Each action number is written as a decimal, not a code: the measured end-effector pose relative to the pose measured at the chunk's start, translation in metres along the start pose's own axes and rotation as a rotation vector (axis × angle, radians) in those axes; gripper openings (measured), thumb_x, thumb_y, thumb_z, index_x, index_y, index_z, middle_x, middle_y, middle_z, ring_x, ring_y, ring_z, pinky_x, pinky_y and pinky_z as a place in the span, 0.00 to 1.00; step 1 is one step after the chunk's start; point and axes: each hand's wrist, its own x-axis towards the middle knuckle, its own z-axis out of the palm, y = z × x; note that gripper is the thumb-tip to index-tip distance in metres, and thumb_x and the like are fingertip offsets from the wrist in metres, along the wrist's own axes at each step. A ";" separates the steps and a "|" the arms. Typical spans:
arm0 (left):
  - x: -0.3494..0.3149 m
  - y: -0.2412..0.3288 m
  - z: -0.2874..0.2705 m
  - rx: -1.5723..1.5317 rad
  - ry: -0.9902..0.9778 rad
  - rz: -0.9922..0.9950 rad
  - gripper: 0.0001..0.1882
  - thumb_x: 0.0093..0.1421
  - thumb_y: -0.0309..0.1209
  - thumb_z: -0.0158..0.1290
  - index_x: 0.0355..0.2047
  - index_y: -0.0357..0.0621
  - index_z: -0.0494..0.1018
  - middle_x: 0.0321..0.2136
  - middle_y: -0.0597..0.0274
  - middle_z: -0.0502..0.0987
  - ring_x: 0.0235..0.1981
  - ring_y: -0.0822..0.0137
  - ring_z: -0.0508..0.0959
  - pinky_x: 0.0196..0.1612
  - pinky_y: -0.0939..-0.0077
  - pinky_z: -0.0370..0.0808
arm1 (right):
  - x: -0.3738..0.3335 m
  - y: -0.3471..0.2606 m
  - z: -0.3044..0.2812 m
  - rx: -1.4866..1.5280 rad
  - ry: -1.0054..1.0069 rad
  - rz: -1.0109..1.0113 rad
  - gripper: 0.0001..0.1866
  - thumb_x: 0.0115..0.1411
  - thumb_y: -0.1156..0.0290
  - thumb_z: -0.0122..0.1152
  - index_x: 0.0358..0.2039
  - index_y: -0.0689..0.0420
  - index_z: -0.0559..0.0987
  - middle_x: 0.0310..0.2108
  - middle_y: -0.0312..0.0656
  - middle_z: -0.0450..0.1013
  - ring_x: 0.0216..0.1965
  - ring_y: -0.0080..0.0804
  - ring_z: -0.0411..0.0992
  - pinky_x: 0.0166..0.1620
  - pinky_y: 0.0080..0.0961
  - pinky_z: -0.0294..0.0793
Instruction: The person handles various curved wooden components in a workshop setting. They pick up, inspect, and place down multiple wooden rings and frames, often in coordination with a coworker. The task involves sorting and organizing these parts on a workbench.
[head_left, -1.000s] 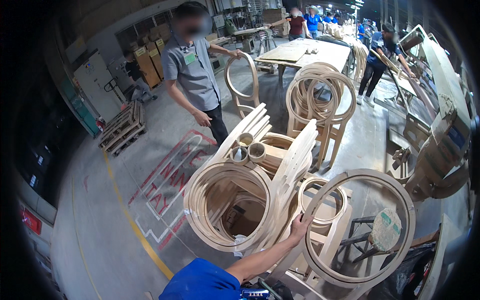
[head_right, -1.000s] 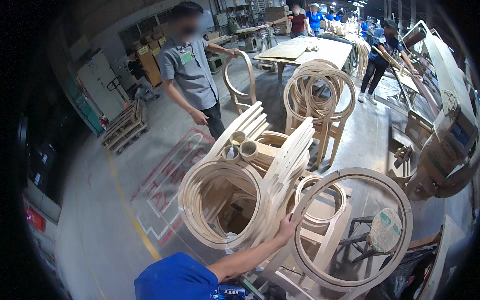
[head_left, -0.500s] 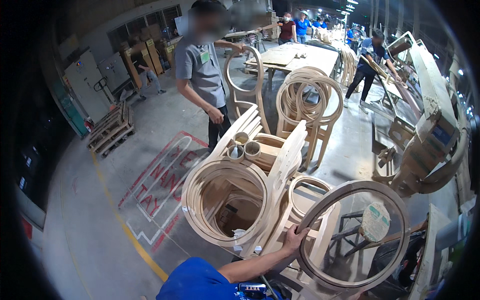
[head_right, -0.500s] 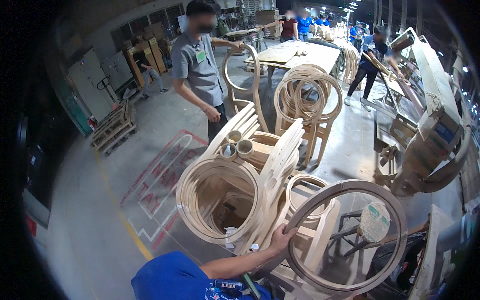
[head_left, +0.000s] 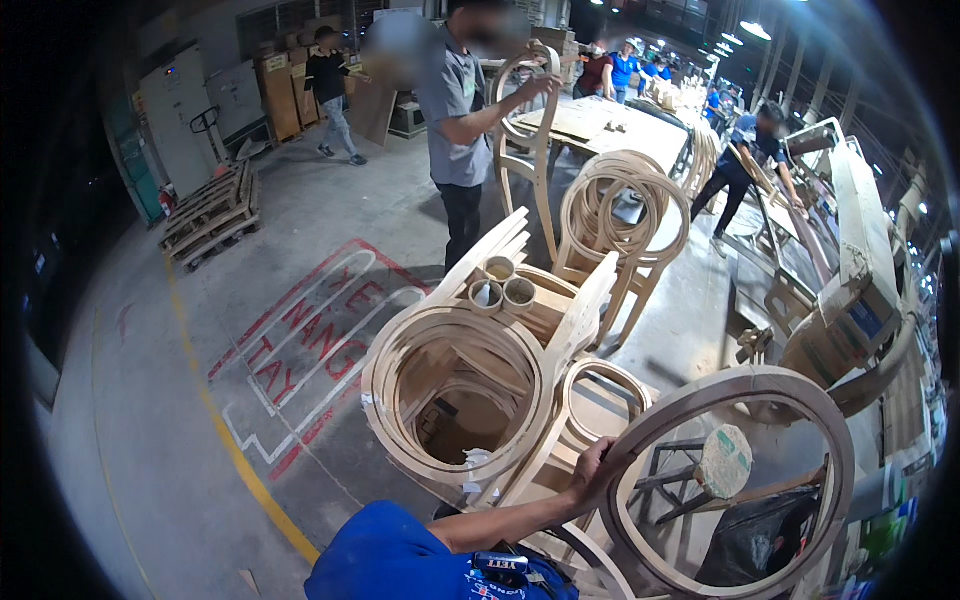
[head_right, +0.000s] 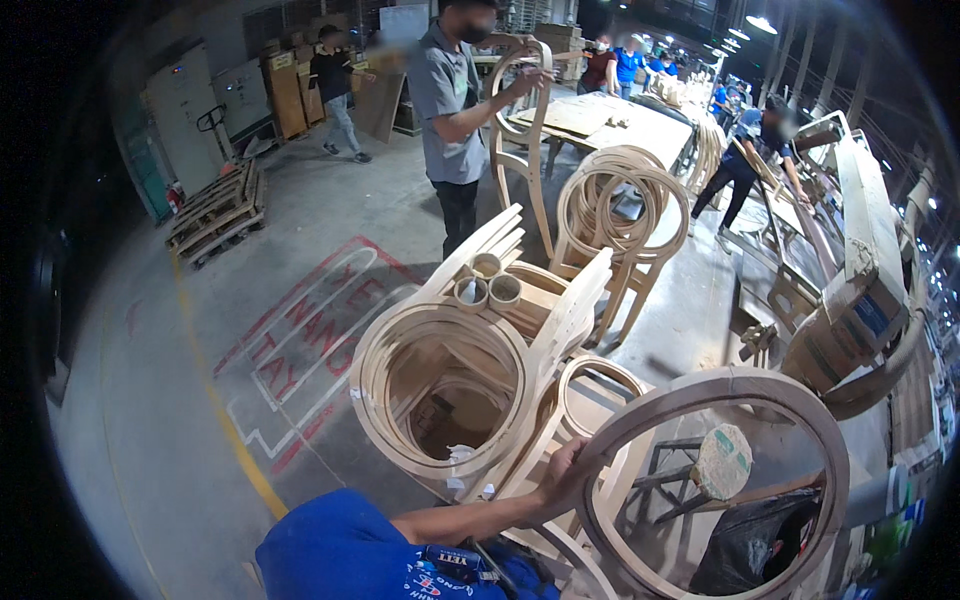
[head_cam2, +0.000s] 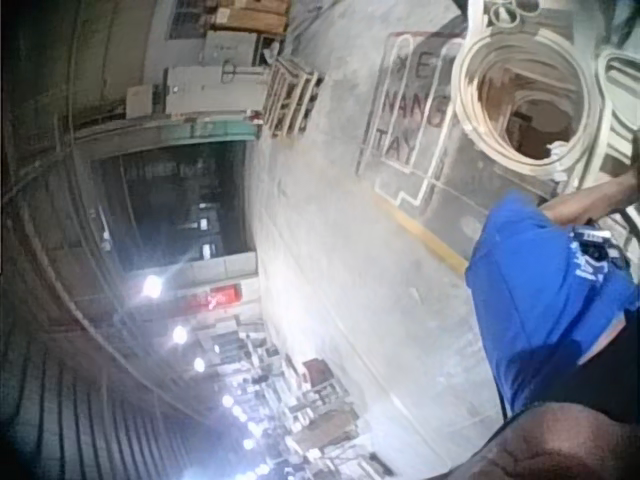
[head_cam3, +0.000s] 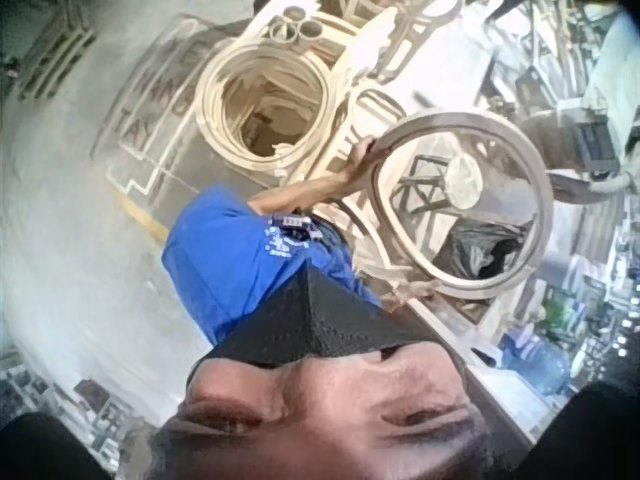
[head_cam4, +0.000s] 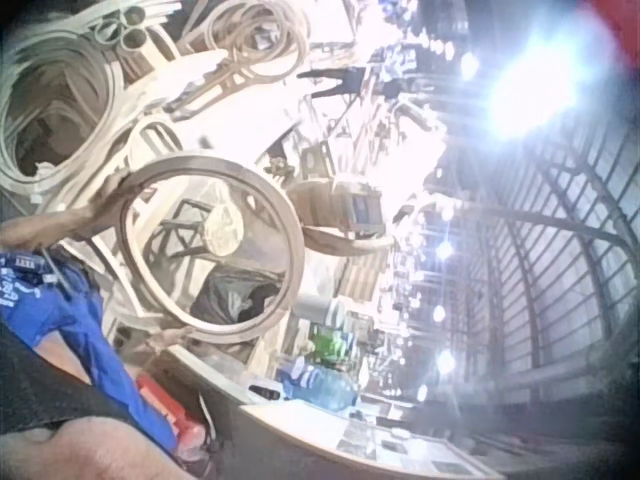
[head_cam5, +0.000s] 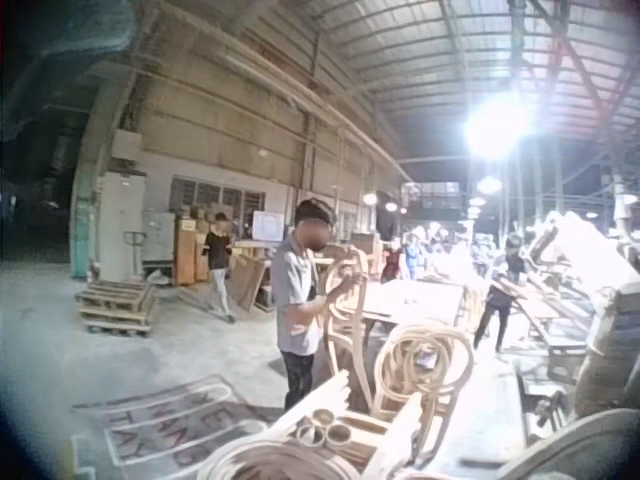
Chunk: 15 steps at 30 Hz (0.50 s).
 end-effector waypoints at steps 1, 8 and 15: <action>0.000 0.004 0.000 -0.053 0.021 0.041 0.24 0.50 0.45 0.55 0.39 0.38 0.67 0.25 0.71 0.67 0.27 0.80 0.64 0.29 0.86 0.63 | 0.000 0.000 0.001 0.015 0.013 0.005 0.34 0.48 0.63 0.53 0.53 0.66 0.56 0.45 0.53 0.64 0.44 0.36 0.65 0.50 0.33 0.61; -0.008 -0.004 -0.024 -0.074 0.086 0.008 0.22 0.51 0.44 0.55 0.37 0.38 0.68 0.25 0.71 0.68 0.27 0.81 0.64 0.28 0.87 0.63 | -0.010 0.001 -0.007 0.118 0.096 0.047 0.35 0.50 0.60 0.51 0.54 0.64 0.54 0.47 0.52 0.63 0.46 0.37 0.64 0.51 0.32 0.60; -0.004 -0.006 -0.029 -0.073 0.171 -0.020 0.19 0.54 0.45 0.51 0.33 0.40 0.69 0.20 0.73 0.65 0.23 0.81 0.62 0.24 0.85 0.61 | -0.009 0.009 -0.024 0.351 0.239 0.087 0.35 0.52 0.57 0.49 0.56 0.63 0.53 0.50 0.51 0.61 0.49 0.38 0.63 0.52 0.32 0.59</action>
